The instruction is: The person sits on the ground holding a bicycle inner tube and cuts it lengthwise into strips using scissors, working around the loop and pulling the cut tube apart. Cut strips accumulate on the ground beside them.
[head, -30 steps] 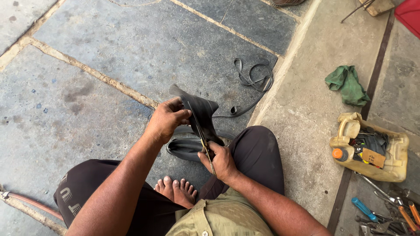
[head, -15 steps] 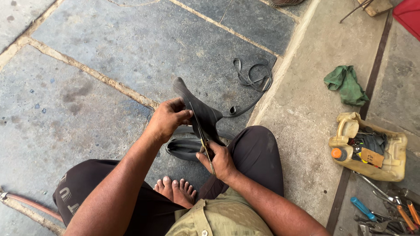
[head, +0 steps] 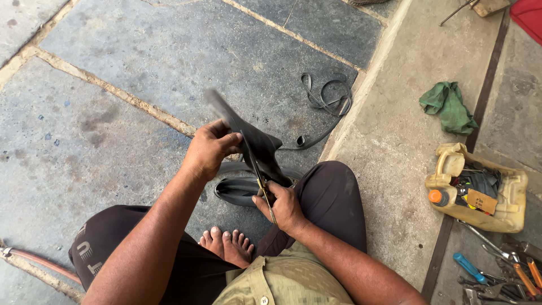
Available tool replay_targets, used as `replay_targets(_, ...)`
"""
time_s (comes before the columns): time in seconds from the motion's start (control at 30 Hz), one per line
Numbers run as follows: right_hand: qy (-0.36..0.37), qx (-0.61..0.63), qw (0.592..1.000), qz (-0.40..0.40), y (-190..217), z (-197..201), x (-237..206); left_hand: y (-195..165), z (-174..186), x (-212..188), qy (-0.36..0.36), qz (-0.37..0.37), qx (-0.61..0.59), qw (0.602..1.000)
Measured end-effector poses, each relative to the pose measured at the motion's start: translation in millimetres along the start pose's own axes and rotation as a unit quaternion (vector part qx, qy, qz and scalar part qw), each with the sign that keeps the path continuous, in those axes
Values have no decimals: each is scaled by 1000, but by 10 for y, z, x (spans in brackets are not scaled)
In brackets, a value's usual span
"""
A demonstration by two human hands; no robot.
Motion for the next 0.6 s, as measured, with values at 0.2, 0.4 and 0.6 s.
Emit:
replay_targets(0.2, -1, 17, 1000, -15, -1, 34, -12, 120, -173, -9, 40, 33, 77, 996)
replay_targets(0.4, 8, 4, 1000, -13, -39, 29, -1, 71, -117, -31, 14, 25, 90, 996)
replay_targets(0.6, 0, 0, 1000, 3, -18, 14, 3, 15, -6, -14, -28, 15, 24, 999)
Point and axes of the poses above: each hand's wrist, its own x-axis towards the middle knuckle, its own z-axis out of the back of the hand, y = z × x, the point moved 7 cm from there along x, towards the middle knuckle, and after that the axes turned 13 degrees about z, right-handed, at the moved point
